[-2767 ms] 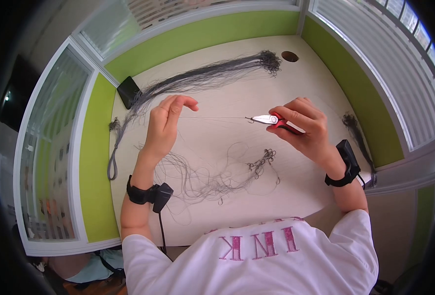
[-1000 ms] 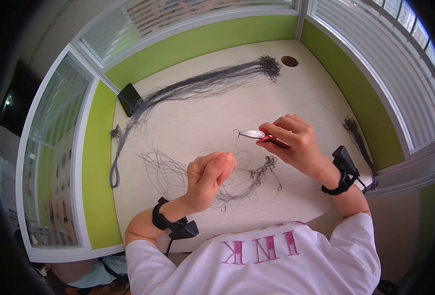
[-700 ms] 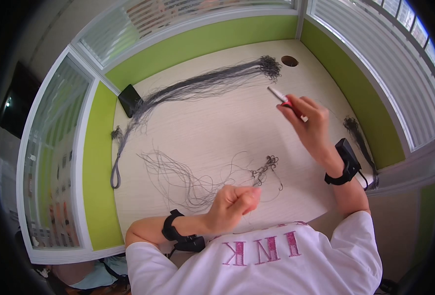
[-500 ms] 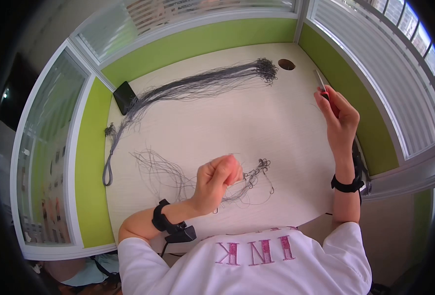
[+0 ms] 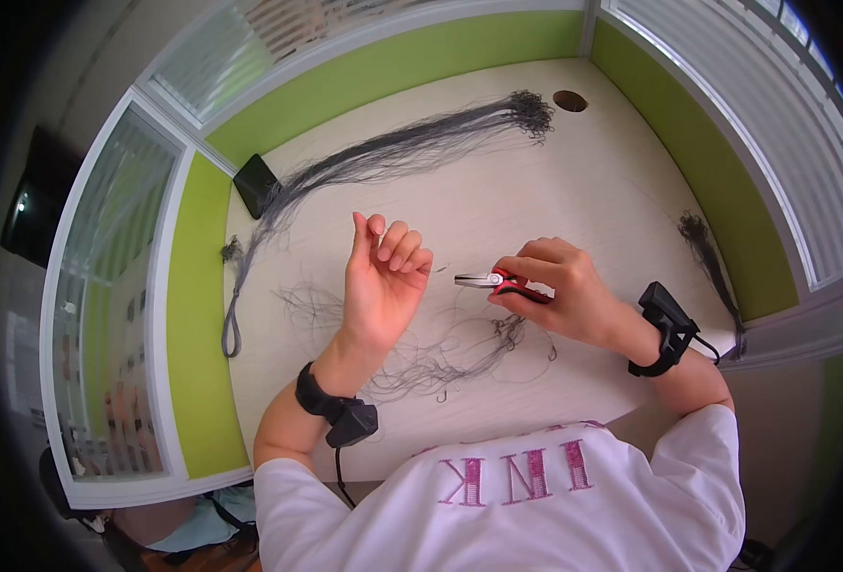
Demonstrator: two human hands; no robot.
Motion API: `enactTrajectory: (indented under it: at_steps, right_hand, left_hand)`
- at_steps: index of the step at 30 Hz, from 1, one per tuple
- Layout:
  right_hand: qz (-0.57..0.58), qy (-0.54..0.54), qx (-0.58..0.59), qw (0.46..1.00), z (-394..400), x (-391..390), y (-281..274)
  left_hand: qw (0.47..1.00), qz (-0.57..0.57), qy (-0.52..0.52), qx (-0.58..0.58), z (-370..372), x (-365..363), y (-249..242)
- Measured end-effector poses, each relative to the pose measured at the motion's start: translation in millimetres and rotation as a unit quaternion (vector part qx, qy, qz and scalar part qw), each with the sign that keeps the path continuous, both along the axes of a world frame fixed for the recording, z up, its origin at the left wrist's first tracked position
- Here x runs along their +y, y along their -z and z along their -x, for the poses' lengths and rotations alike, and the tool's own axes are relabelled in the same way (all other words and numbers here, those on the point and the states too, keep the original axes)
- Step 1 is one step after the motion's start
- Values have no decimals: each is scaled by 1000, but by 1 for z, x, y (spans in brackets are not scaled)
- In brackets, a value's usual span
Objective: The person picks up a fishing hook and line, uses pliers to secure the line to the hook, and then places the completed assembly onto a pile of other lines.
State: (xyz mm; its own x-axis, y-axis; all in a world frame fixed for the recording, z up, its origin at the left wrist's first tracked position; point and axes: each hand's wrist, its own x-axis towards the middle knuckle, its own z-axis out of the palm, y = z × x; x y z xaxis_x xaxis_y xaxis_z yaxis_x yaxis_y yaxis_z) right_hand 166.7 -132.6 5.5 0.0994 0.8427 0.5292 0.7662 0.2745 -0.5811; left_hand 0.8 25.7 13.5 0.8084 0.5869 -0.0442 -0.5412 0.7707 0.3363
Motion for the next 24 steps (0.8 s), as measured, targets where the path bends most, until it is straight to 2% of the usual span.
enactTrajectory:
  at_steps: [10, 24]
  right_hand:
    - [20, 16, -1, 1000, 14, 0, 5]
    - [2, 30, 2, 1000, 21, 1, 4]
  left_hand:
    - [992, 99, 40, -62, 7, 5, 0]
    - [990, 116, 47, -57, 6, 0, 1]
